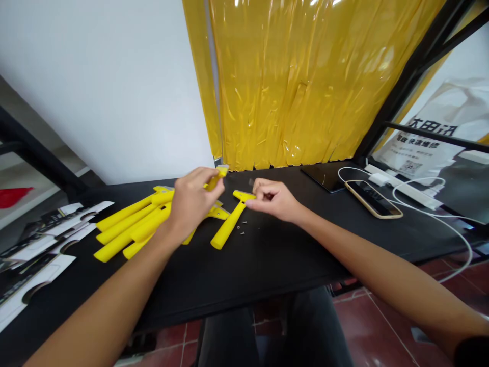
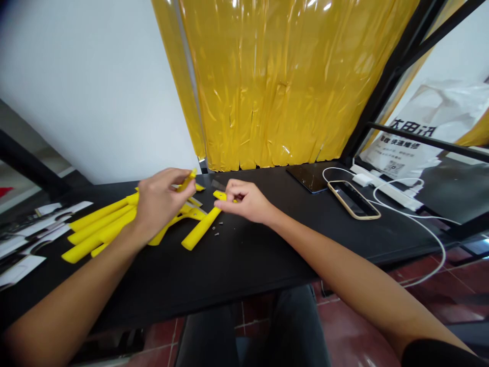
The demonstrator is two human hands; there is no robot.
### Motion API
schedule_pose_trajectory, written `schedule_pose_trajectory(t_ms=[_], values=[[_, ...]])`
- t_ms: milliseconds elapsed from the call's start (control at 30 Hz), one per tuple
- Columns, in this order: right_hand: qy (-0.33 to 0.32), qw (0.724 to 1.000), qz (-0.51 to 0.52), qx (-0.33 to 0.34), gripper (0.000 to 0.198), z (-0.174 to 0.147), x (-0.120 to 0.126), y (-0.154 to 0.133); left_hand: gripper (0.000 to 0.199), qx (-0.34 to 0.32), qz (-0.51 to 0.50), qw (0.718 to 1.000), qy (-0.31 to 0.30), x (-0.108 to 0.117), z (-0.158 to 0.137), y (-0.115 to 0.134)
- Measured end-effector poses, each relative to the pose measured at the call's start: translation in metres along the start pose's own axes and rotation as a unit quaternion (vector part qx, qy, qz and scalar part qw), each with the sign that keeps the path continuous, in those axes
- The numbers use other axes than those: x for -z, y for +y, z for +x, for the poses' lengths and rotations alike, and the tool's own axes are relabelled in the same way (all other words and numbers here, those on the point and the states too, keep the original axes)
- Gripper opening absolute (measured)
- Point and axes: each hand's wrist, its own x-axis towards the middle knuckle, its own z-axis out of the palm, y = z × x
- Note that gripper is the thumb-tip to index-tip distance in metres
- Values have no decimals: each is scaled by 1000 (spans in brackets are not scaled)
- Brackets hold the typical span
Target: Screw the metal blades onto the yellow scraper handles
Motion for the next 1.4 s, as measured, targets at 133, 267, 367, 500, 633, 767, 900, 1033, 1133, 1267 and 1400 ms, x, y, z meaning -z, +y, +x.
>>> schedule_pose_trajectory(t_ms=[133,267,367,500,633,767,900,1033,1133,1267,1400], values=[[-149,971,-168,81,20,-2,0,17,17,125,-105,986,39,1,11,-10],[-199,955,-212,64,31,0,5,28,25,204,-282,937,-13,-3,12,-7],[-223,947,-221,66,21,2,7,32,28,243,-369,894,-73,-3,12,-5],[-228,947,-218,60,15,1,4,33,27,285,-418,853,-127,-3,12,-9],[-145,971,-175,73,17,1,0,25,27,304,-442,832,-141,-7,11,-11],[52,981,-162,90,20,1,1,5,27,310,-449,819,-178,-15,4,-4],[120,969,-178,120,19,0,5,-6,30,331,-453,798,-222,-20,-3,8],[111,966,-198,122,21,0,4,-5,28,323,-444,800,-240,-21,-6,17],[104,965,-212,111,24,0,2,-2,28,315,-436,806,-246,-22,-9,22],[84,965,-219,119,25,0,3,2,29,311,-425,816,-236,-25,-12,24],[72,965,-220,120,26,0,5,4,27,309,-417,823,-230,-27,-14,24]])
